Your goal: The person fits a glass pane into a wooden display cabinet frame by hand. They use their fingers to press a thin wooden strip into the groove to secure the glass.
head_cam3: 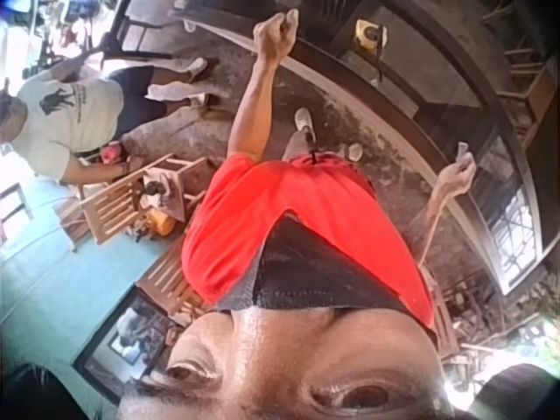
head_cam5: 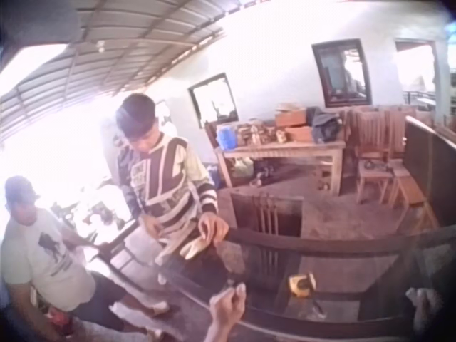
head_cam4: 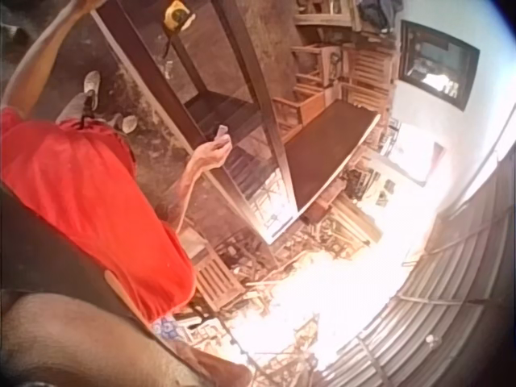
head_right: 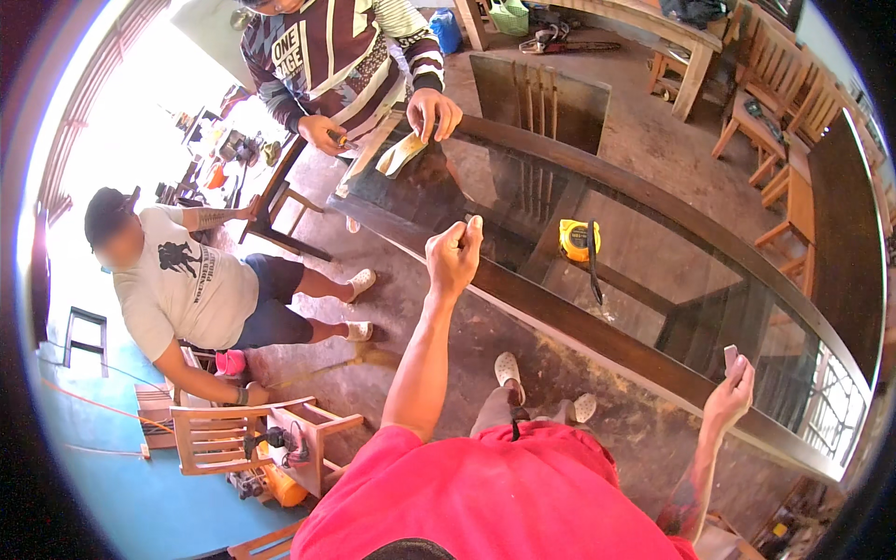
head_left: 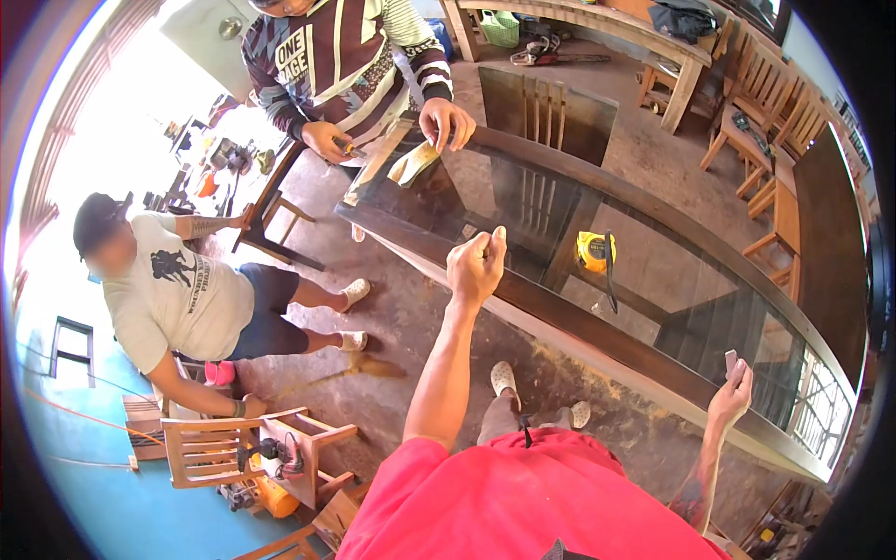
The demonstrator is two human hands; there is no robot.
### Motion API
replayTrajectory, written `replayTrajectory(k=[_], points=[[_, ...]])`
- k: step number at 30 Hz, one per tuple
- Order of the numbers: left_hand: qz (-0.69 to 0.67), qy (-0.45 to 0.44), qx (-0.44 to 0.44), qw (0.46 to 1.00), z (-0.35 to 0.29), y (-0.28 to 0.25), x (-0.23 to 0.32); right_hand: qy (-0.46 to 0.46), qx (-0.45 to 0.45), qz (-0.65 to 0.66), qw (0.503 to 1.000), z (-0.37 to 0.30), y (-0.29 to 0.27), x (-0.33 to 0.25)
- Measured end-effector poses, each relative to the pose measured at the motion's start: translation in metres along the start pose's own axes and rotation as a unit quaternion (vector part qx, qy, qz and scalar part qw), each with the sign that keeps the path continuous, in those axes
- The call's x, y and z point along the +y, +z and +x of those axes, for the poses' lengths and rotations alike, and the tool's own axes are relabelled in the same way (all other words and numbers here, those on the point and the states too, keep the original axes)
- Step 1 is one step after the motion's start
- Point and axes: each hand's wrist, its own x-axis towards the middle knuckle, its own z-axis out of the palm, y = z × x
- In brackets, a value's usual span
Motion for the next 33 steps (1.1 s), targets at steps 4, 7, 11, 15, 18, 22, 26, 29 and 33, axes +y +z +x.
replayTrajectory(k=[4, 7, 11, 15, 18, 22, 26, 29, 33], points=[[-0.001, 0.001, 0.006, 1.0, -0.001, 0.001, -0.005, -0.002, 0.015, 0.017, 1.0, -0.001, 0.002, -0.001], [0.004, 0.011, 0.008, 1.0, -0.002, 0.0, -0.005, -0.004, 0.015, 0.006, 1.0, -0.001, 0.002, 0.001], [0.018, 0.012, 0.003, 1.0, 0.0, -0.003, 0.007, -0.002, 0.015, 0.007, 1.0, -0.001, 0.001, 0.004], [0.001, 0.02, 0.012, 1.0, 0.002, 0.001, 0.008, -0.008, 0.016, 0.008, 1.0, 0.002, 0.002, 0.011], [-0.007, 0.028, 0.023, 0.999, 0.005, 0.004, 0.009, -0.007, 0.002, 0.007, 1.0, 0.006, 0.002, 0.011], [0.023, 0.021, 0.032, 0.999, 0.002, -0.004, 0.002, -0.011, -0.014, -0.015, 1.0, 0.007, 0.008, 0.011], [0.069, -0.023, 0.014, 0.997, 0.001, -0.005, 0.007, -0.034, -0.01, -0.039, 0.999, 0.011, 0.008, 0.025], [0.041, -0.016, 0.022, 0.999, 0.001, -0.003, 0.011, -0.019, -0.058, -0.048, 0.997, 0.016, 0.001, 0.031], [0.062, -0.044, 0.022, 0.997, -0.01, -0.009, 0.001, -0.067, -0.114, -0.072, 0.989, 0.034, 0.007, 0.044]])
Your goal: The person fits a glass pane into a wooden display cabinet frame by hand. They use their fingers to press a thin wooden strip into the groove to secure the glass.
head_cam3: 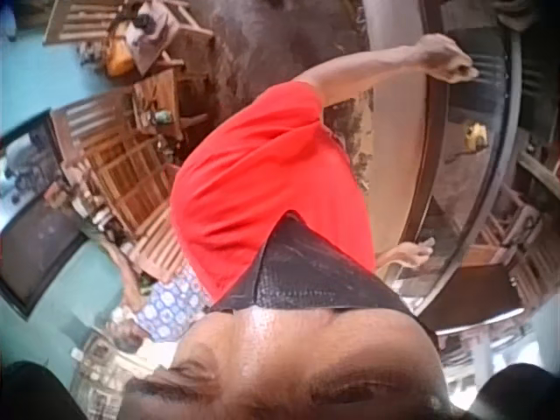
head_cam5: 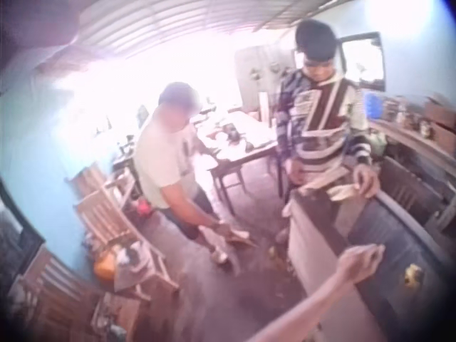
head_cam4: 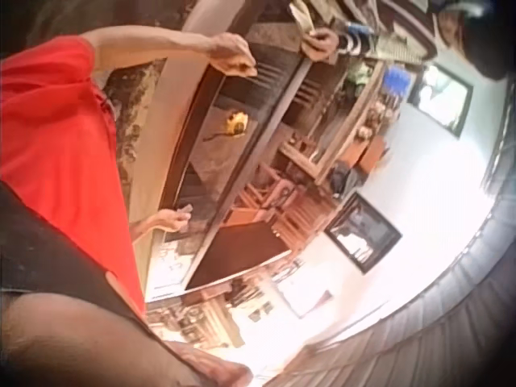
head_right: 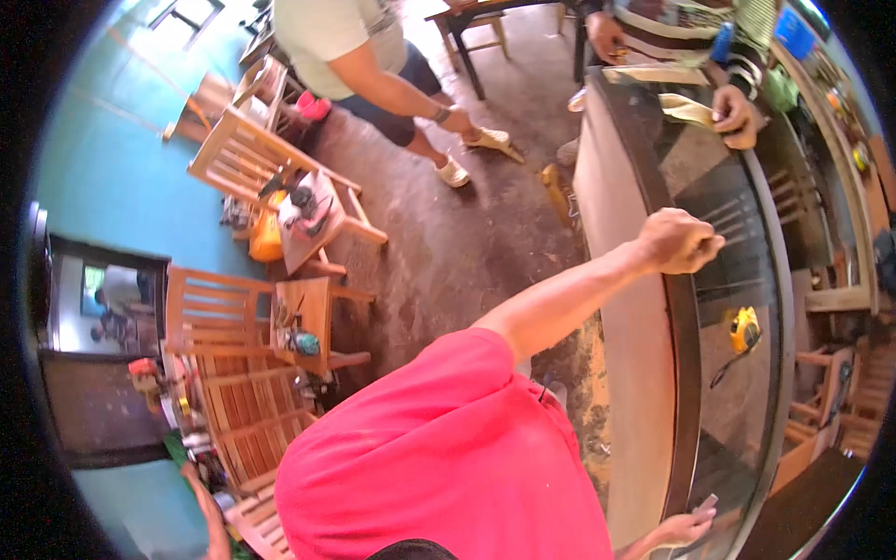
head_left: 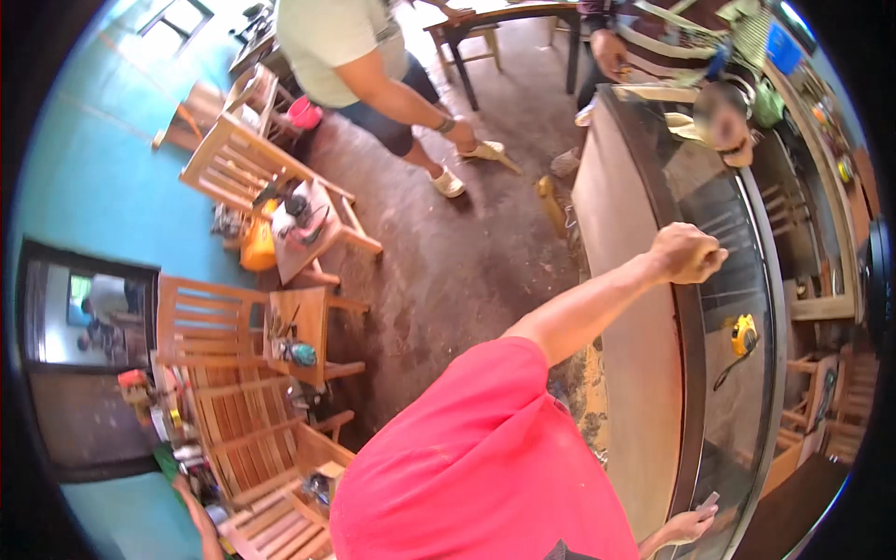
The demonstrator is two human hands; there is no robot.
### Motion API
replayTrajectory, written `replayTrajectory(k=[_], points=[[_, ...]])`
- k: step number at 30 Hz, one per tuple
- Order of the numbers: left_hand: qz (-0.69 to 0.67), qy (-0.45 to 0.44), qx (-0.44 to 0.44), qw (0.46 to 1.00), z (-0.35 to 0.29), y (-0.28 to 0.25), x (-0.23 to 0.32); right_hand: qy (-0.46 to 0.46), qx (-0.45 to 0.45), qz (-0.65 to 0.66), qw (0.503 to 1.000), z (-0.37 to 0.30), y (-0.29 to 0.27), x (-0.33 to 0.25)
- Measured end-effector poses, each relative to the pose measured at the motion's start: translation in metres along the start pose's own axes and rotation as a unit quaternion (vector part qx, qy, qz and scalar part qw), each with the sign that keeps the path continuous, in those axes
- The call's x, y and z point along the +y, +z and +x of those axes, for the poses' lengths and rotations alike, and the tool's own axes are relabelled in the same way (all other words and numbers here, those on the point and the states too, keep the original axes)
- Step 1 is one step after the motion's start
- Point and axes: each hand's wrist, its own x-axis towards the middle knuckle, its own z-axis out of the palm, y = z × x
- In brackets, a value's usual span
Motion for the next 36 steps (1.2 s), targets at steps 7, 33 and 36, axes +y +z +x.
replayTrajectory(k=[7, 33, 36], points=[[-0.108, 0.097, 0.185, 0.972, -0.055, -0.002, -0.005, -0.038, 0.058, 0.139, 0.988, -0.032, -0.02, -0.053], [-0.235, -0.8, 0.189, 0.519, -0.903, -0.11, 0.055, -0.275, -0.485, -0.161, 0.814, -0.184, 0.098, 0.074], [-0.248, -0.8, 0.222, 0.5, -0.941, -0.165, 0.065, -0.365, -0.423, -0.124, 0.82, -0.237, 0.095, 0.02]])
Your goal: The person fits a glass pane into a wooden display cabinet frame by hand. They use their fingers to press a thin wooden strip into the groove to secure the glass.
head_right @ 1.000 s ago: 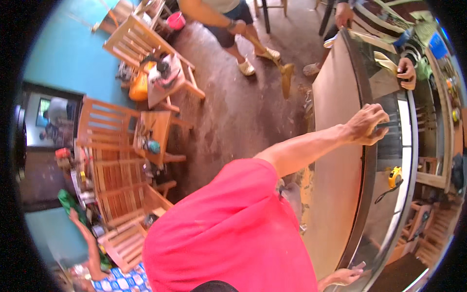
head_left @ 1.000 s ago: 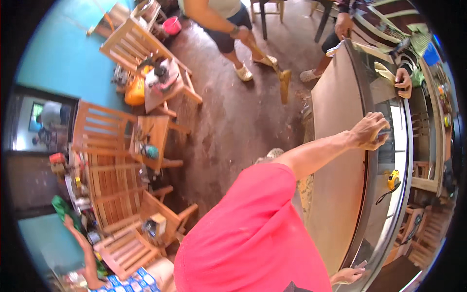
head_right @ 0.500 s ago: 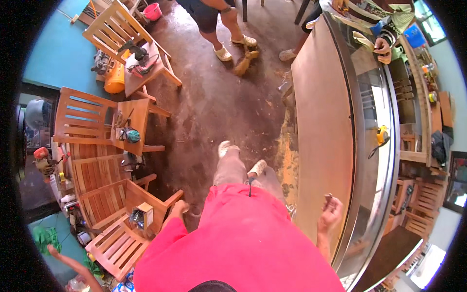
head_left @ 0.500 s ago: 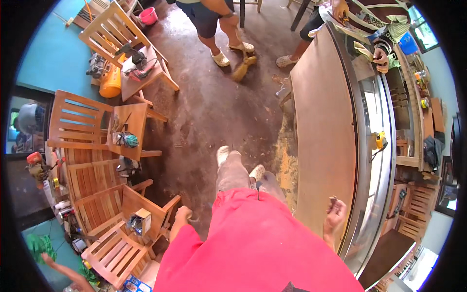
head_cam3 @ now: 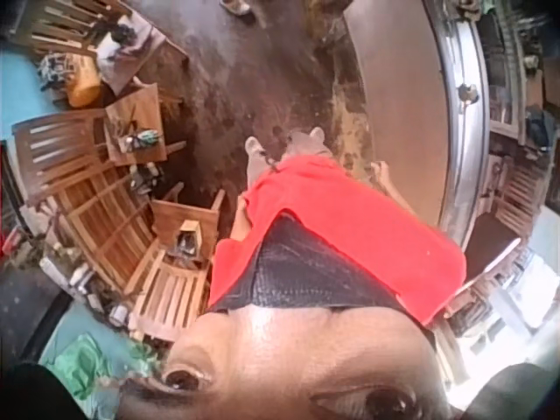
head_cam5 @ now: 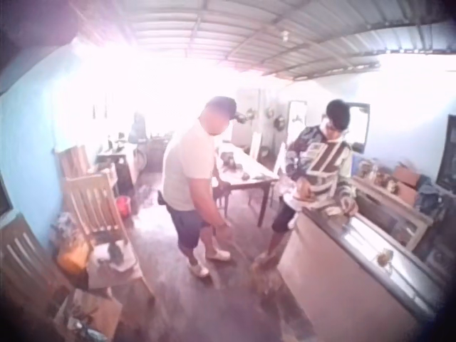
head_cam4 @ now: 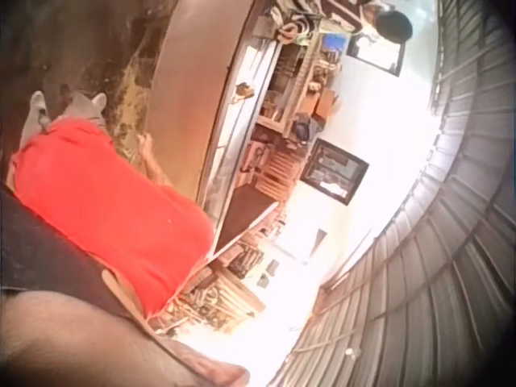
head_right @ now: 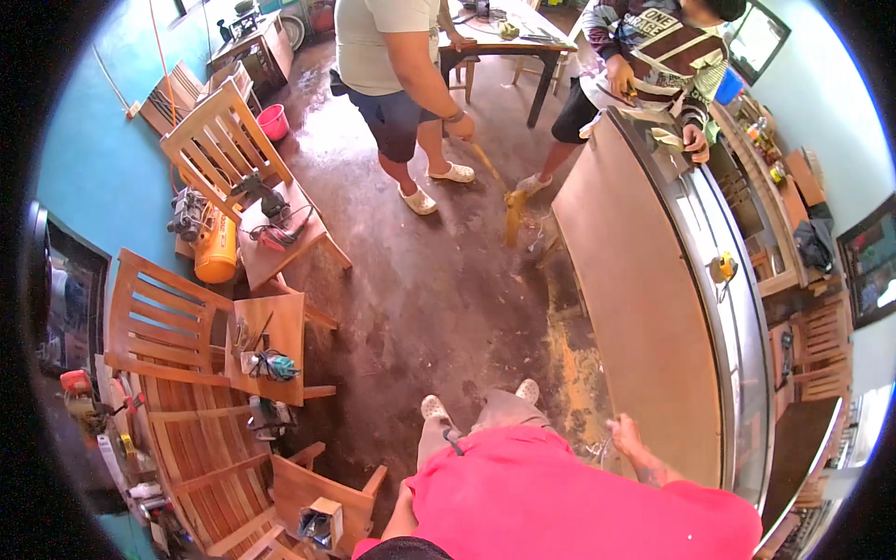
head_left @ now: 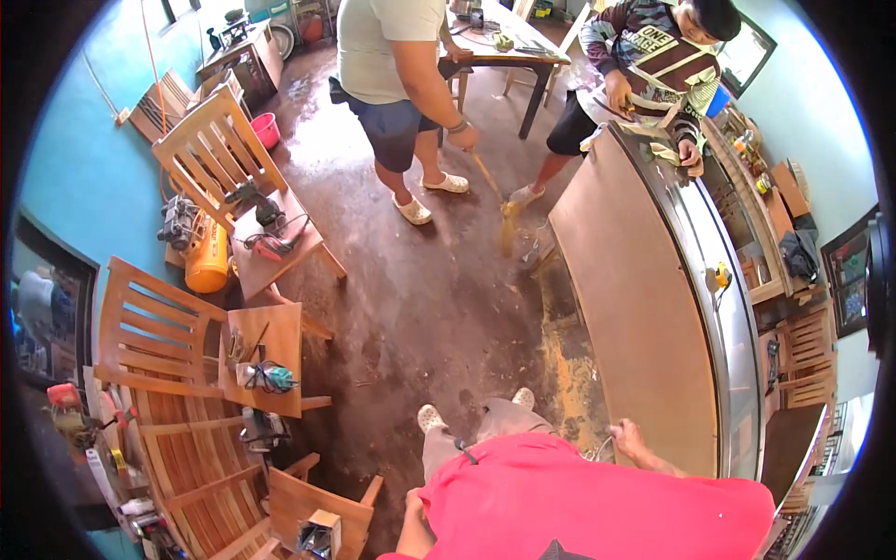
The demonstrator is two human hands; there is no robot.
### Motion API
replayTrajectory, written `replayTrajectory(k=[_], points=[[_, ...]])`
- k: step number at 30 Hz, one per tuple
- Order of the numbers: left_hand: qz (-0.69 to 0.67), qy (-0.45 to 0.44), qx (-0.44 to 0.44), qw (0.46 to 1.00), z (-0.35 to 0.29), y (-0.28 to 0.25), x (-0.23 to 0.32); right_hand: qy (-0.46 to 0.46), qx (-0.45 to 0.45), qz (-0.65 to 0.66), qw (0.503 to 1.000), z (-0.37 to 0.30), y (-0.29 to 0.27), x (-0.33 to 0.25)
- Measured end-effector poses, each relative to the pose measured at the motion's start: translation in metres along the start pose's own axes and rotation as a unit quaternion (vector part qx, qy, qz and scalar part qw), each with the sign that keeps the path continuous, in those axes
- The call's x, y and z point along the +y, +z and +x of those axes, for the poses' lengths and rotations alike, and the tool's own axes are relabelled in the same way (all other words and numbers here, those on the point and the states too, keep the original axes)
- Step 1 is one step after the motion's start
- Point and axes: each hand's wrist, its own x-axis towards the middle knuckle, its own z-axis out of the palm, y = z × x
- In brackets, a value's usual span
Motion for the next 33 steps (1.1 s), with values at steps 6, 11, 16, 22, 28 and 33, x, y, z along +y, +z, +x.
replayTrajectory(k=[6, 11, 16, 22, 28, 33], points=[[-0.06, -0.023, 0.17, 0.983, 0.036, -0.112, 0.047, -0.11, -0.1, 0.067, 0.987, 0.032, 0.008, -0.189], [-0.116, 0.006, 0.128, 0.985, 0.065, -0.115, 0.093, -0.098, -0.11, 0.09, 0.985, -0.004, 0.012, -0.259], [-0.087, 0.034, 0.019, 0.995, 0.063, -0.052, 0.13, -0.052, -0.113, 0.073, 0.99, -0.036, 0.049, -0.172], [0.253, 0.218, 0.017, 0.942, 0.057, -0.01, 0.136, 0.085, -0.095, 0.012, 0.992, -0.092, 0.076, -0.005], [0.354, 0.199, 0.068, 0.911, 0.075, -0.023, 0.136, 0.252, -0.199, 0.088, 0.943, -0.103, 0.08, 0.02], [0.206, 0.08, 0.014, 0.975, 0.076, 0.008, 0.144, -0.052, -0.178, -0.018, 0.983, -0.069, 0.113, 0.05]])
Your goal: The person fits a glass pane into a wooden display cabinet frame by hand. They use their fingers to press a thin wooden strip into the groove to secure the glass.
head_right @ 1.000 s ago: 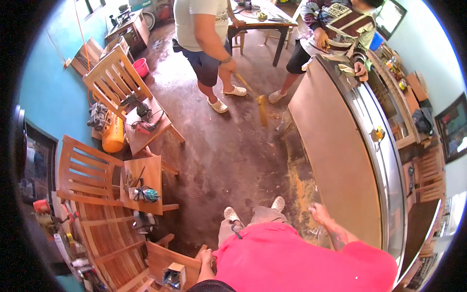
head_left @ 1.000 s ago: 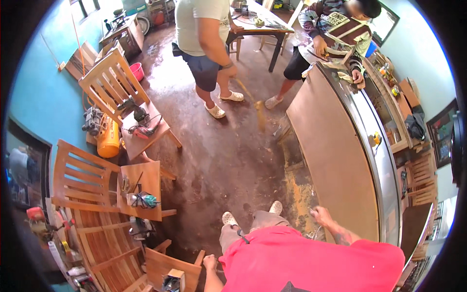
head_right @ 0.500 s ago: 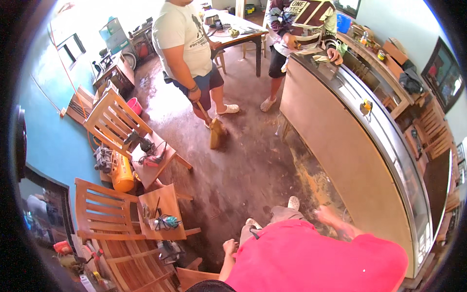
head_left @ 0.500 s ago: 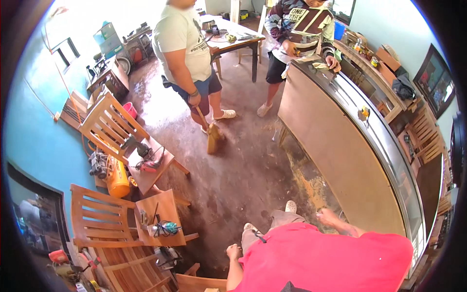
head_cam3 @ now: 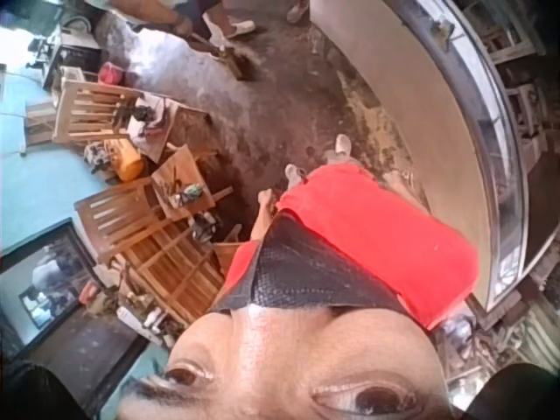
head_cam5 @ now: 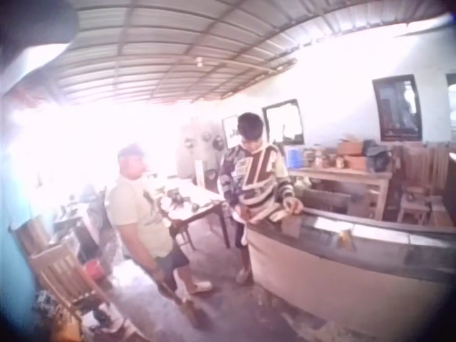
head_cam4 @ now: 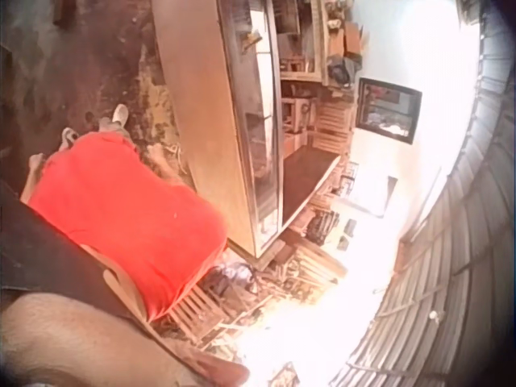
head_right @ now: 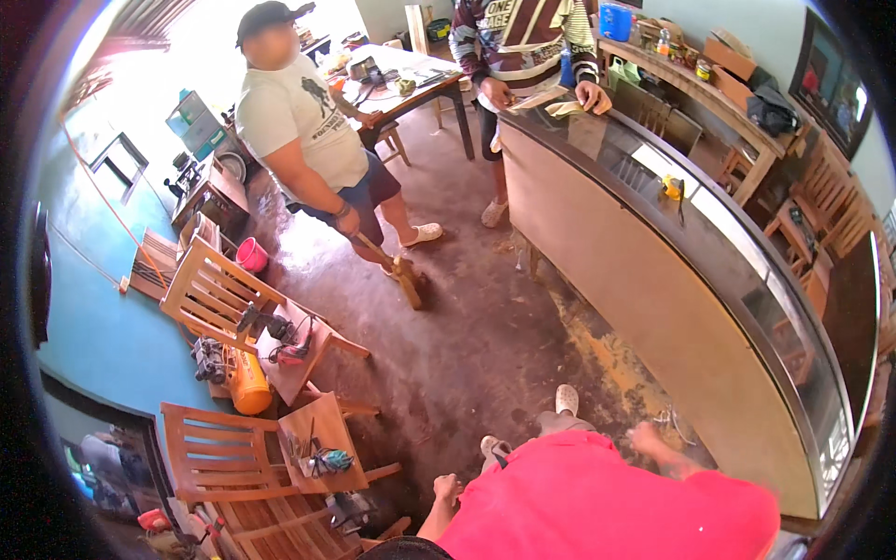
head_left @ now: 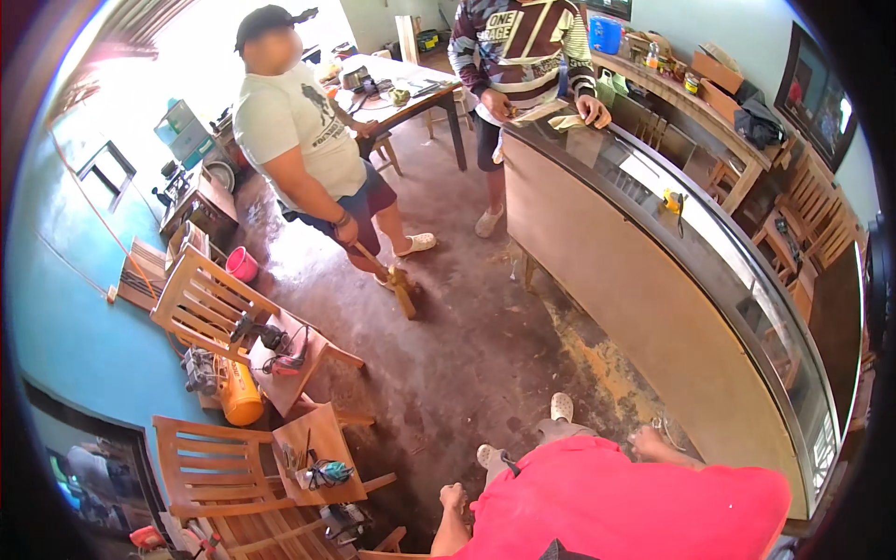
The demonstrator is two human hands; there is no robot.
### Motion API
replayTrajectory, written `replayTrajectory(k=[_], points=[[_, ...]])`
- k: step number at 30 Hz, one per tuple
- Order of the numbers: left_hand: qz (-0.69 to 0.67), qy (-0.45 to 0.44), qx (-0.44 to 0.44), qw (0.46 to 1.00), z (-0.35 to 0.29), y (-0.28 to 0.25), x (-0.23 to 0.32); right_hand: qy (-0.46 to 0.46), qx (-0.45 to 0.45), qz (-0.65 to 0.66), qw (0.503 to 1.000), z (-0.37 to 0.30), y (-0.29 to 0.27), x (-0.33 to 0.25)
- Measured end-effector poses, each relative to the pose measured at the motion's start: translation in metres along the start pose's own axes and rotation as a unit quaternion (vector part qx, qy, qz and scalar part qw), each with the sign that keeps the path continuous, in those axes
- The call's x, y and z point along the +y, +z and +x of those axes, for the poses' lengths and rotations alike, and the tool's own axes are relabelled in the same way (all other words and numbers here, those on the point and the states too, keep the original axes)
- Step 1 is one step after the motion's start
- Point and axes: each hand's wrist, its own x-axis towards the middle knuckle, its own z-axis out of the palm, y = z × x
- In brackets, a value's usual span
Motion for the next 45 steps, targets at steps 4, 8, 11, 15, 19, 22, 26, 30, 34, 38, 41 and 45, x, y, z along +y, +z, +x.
replayTrajectory(k=[4, 8, 11, 15, 19, 22, 26, 30, 34, 38, 41, 45], points=[[0.113, 0.03, 0.002, 0.993, 0.0, 0.027, 0.028, 0.15, 0.098, 0.199, 0.963, 0.026, -0.019, -0.014], [0.189, 0.085, -0.028, 0.978, -0.008, 0.078, 0.065, 0.143, 0.153, 0.214, 0.954, 0.002, -0.045, -0.006], [0.222, 0.216, -0.028, 0.95, 0.009, 0.113, 0.072, 0.207, 0.152, 0.189, 0.948, 0.001, -0.05, 0.008], [0.074, -0.055, -0.346, 0.934, -0.004, 0.143, 0.057, 0.282, 0.112, 0.159, 0.94, -0.026, -0.005, 0.064], [-0.085, -0.215, -0.309, 0.923, -0.065, 0.134, 0.067, 0.346, 0.095, 0.218, 0.908, -0.038, 0.053, 0.098], [-0.071, -0.207, -0.343, 0.913, -0.073, 0.139, 0.081, 0.281, 0.112, 0.085, 0.949, -0.044, 0.068, 0.129], [-0.01, -0.156, -0.309, 0.938, -0.06, 0.109, 0.081, 0.201, 0.349, 0.247, 0.882, -0.015, 0.016, 0.045], [0.084, -0.089, -0.322, 0.939, -0.053, 0.132, 0.087, 0.094, 0.551, 0.16, 0.814, -0.023, -0.061, 0.044], [0.193, -0.01, -0.306, 0.932, -0.041, 0.141, 0.098, 0.079, 0.654, 0.23, 0.717, -0.048, -0.146, 0.034], [0.361, 0.09, -0.27, 0.888, -0.022, 0.14, 0.115, 0.084, 0.739, 0.117, 0.658, -0.089, -0.211, 0.063], [0.499, 0.213, -0.235, 0.807, -0.007, 0.149, 0.165, 0.132, 0.746, 0.029, 0.653, -0.142, -0.25, 0.08], [0.479, 0.479, -0.163, 0.717, -0.024, 0.217, 0.323, 0.213, 0.78, 0.083, 0.582, -0.18, -0.247, 0.155]])
